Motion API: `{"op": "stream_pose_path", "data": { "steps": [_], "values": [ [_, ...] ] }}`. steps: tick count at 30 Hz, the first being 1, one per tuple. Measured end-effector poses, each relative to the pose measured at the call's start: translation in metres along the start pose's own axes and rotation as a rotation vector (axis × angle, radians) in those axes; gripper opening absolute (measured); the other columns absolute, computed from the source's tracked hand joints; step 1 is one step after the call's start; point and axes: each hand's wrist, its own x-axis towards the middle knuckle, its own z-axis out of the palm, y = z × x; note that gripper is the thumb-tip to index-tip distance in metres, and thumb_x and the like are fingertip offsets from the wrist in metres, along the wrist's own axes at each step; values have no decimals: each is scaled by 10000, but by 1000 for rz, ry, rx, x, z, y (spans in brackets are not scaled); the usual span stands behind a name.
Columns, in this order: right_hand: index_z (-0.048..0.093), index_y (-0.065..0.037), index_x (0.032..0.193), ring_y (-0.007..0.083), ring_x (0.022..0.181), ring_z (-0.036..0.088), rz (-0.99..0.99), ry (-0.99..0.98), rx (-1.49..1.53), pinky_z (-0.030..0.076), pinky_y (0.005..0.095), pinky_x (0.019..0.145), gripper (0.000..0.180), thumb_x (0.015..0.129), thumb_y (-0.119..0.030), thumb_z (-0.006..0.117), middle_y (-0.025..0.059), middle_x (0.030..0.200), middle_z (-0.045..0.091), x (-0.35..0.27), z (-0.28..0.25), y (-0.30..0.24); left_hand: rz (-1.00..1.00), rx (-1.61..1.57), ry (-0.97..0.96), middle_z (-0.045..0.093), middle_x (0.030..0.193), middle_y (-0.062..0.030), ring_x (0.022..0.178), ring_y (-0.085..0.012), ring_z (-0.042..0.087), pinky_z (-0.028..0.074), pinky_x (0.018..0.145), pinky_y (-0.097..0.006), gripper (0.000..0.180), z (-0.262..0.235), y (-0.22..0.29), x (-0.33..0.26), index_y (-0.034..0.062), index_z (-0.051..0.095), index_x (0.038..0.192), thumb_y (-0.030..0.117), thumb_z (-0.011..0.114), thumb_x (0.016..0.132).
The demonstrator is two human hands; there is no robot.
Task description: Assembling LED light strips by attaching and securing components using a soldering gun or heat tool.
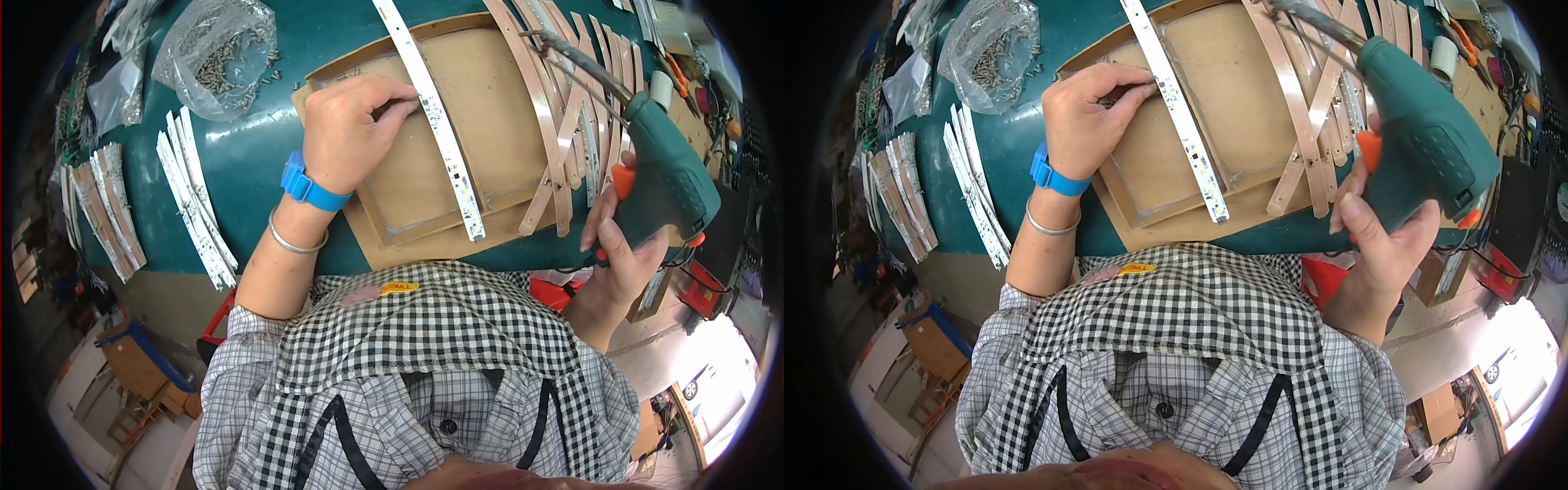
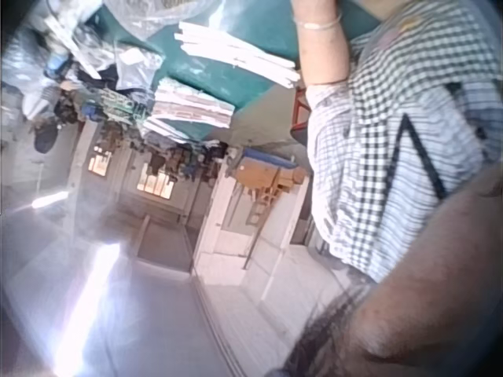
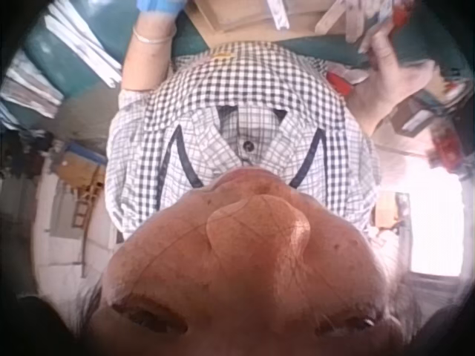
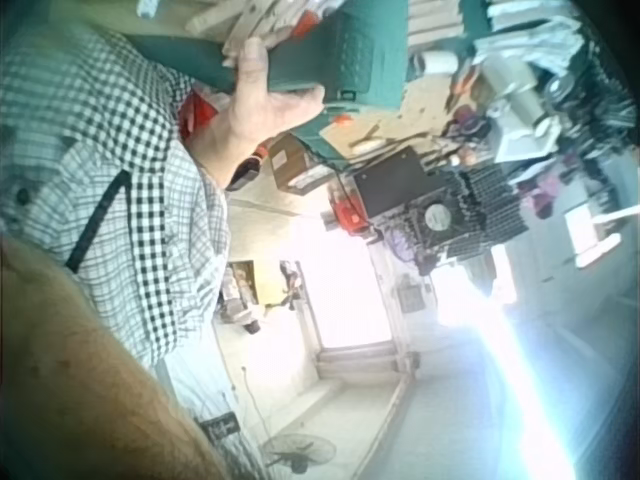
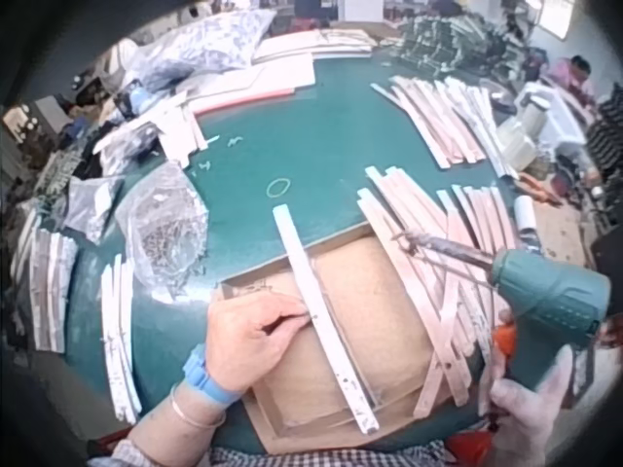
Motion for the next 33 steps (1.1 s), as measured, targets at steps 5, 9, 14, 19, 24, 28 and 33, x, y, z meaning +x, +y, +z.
{"op": "stream_pose_path", "data": {
  "steps": [5, 9, 14, 19, 24, 28, 33],
  "values": [
    [527, 108, 1265, 122, 717, 591, -127, 118, -267, 474, 215, 558, 558, 737, 119, 706, 84, 884, 623, 0, 0, 9, 89, 184, 16, 709, 828, -105, 716, -251, 690, 558, 633, -327, 229, -26, 19, -2, 56, 723, 911, 15, 786, 695],
    [623, 21, 1091, 80, 777, 603, -146, 20, -606, 495, 234, 698, 380, 752, 45, 794, 36, 899, 666, 5, 7, 23, 359, 55, -238, 707, 973, -105, 925, -284, 669, 561, 755, -363, 291, -30, 45, -6, 36, 716, 956, -30, 682, 674],
    [583, 2, 1227, 207, 853, 686, -449, 12, -966, 537, 302, 773, 642, 664, -79, 879, 113, 987, 691, 15, 22, 31, 486, 213, -485, 650, 1066, -74, 961, -241, 587, 521, 805, -329, 294, -15, 53, -2, 29, 684, 995, 112, 627, 720],
    [598, -52, 1237, 293, 913, 699, -444, 16, -969, 547, 348, 786, 680, 598, -11, 828, 144, 1038, 690, 16, 29, 29, 606, 242, -495, 619, 915, -35, 868, -194, 572, 506, 765, -311, 209, -9, 44, 2, 34, 684, 883, 131, 631, 705],
    [598, -31, 1250, 315, 916, 698, -412, 29, -1022, 545, 359, 790, 639, 652, -78, 820, 159, 1049, 691, 17, 30, 31, 672, 285, -470, 538, 760, -8, 818, -169, 573, 498, 731, -291, 70, -11, 42, 1, 83, 629, 698, 151, 641, 689],
    [608, -29, 1240, 321, 912, 697, -423, 86, -1107, 542, 363, 797, 582, 706, -115, 824, 160, 1037, 696, 19, 37, 30, 797, 219, -328, 539, 731, -27, 710, -185, 578, 512, 629, -302, 102, -6, 29, -3, 62, 606, 652, 159, 640, 655],
    [607, 2, 1214, 219, 873, 681, -406, 101, -1046, 524, 313, 808, 465, 772, -10, 749, 124, 994, 696, 21, 32, 29, 866, 116, -136, 615, 799, -88, 681, -198, 596, 516, 558, -293, 146, -28, 32, -15, 8, 629, 695, 139, 642, 630]
  ]
}}
